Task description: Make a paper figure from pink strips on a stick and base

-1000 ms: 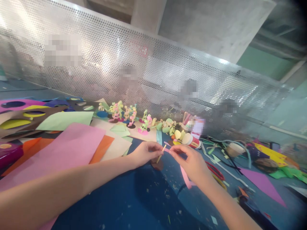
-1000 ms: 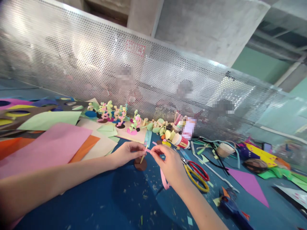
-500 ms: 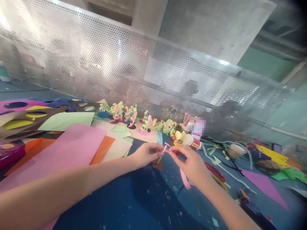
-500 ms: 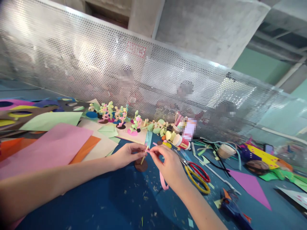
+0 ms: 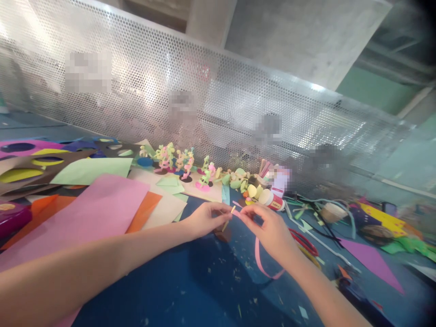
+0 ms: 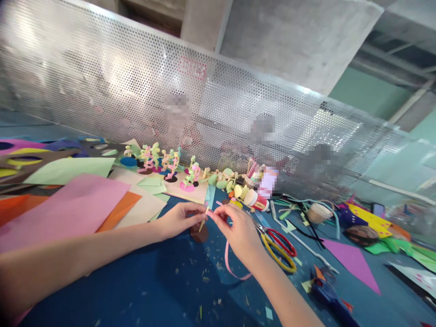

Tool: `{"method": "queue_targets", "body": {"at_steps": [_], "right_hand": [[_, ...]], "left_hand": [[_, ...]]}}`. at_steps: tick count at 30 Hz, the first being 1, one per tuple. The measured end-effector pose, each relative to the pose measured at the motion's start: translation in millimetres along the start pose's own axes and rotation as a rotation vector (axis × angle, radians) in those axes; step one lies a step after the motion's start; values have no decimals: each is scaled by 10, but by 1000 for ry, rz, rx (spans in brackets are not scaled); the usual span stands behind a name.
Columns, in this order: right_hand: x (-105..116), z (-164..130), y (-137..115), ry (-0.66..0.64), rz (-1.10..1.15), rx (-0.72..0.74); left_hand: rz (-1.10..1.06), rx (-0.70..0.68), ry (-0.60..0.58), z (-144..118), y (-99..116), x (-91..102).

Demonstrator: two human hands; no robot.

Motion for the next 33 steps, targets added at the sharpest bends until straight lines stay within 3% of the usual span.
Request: {"method": "queue_targets", "body": {"at_steps": [20, 29, 33], "right_hand": [[-6, 41, -7, -1, -11, 15], [-8, 28, -4, 8, -4, 20], [-10, 35, 2, 11, -12, 17]], "left_hand": [[14, -64, -8, 24, -19, 11], [-60, 25, -46, -7, -15, -17], [-21, -24, -21, -1, 14, -5]]}}
Point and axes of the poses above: each hand's wrist, its own z-axis towards the middle knuckle, its own x-axis out of the back of the hand, y = z × x, the point moved 5 cm from there along z, towards the middle knuckle, and after that the axes turned 5 degrees about -z, right-handed, at the moved point
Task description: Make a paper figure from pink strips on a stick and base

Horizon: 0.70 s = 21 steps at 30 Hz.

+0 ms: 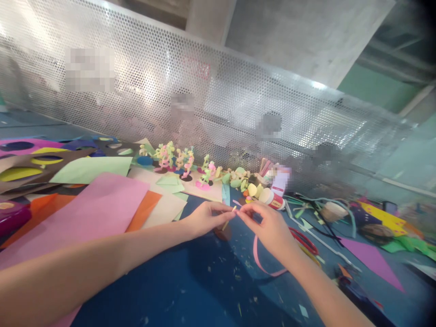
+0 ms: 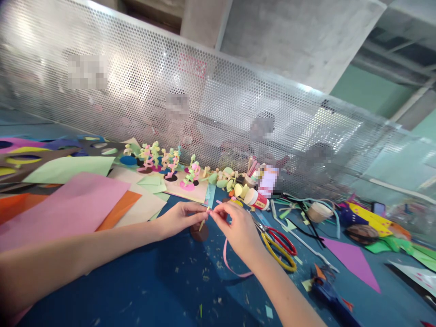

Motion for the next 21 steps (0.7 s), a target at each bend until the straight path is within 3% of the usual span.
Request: {"method": "queue_targets", "body": {"at_steps": [14, 21], "right_hand": [[-21, -2, -31, 73, 4, 2], [-50, 12, -41, 50, 43, -15]], "left_hand": [[50, -107, -20, 32, 14, 13], [44, -117, -25, 35, -13, 17]]}}
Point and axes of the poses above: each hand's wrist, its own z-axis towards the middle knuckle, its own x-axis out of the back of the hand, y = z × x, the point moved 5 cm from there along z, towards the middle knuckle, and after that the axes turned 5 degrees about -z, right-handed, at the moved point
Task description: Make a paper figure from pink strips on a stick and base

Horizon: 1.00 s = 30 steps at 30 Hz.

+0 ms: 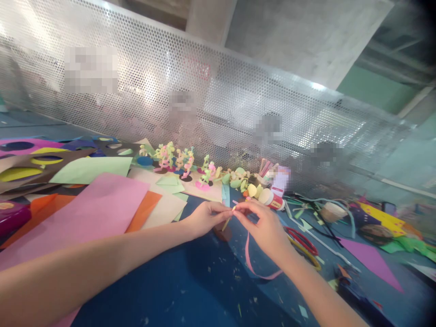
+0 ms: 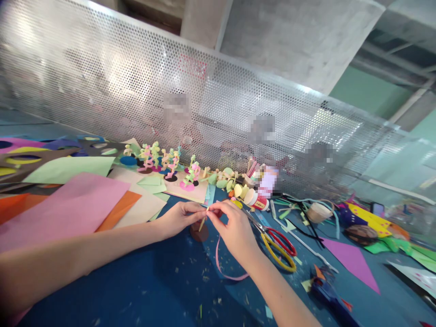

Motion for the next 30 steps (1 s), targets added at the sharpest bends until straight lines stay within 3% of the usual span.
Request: {"method": "queue_targets", "body": {"at_steps": [12, 22, 30], "right_hand": [[-25, 11, 4, 0, 36, -23], [-40, 11, 9, 11, 43, -13], [-24, -15, 60, -28, 90, -17]], "left_hand": [[-36, 149, -3, -28, 47, -28], [12, 116, -27, -18, 35, -32], [-184, 193, -24, -45, 70, -73]]}}
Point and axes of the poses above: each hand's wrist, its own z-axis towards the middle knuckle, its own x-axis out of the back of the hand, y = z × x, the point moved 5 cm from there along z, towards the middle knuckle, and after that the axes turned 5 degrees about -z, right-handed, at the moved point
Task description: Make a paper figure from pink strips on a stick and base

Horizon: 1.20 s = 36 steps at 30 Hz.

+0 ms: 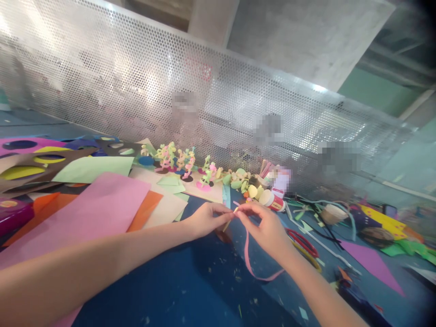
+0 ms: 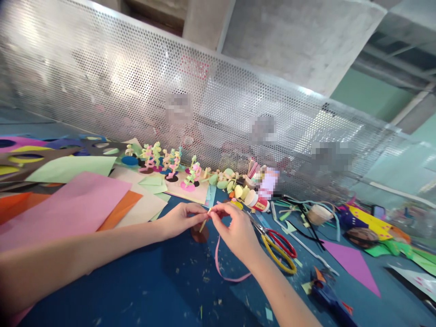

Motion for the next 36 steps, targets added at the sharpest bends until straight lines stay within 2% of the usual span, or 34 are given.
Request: {"method": "queue_targets", "body": {"at_steps": [11, 16, 22, 28, 36], "right_hand": [[-37, 5, 32, -51, 26, -43], [-36, -59, 109, -216, 136, -99], [29, -227, 285, -433, 128, -233], [160, -261, 261, -487, 94, -268], [170, -298, 213, -627, 76, -284]], "left_hand": [[33, -13, 10, 14, -45, 36], [130, -11, 44, 34, -72, 73], [350, -16, 43, 54, -113, 105], [426, -6, 81, 56, -148, 124], [396, -51, 89, 56, -148, 121]]}}
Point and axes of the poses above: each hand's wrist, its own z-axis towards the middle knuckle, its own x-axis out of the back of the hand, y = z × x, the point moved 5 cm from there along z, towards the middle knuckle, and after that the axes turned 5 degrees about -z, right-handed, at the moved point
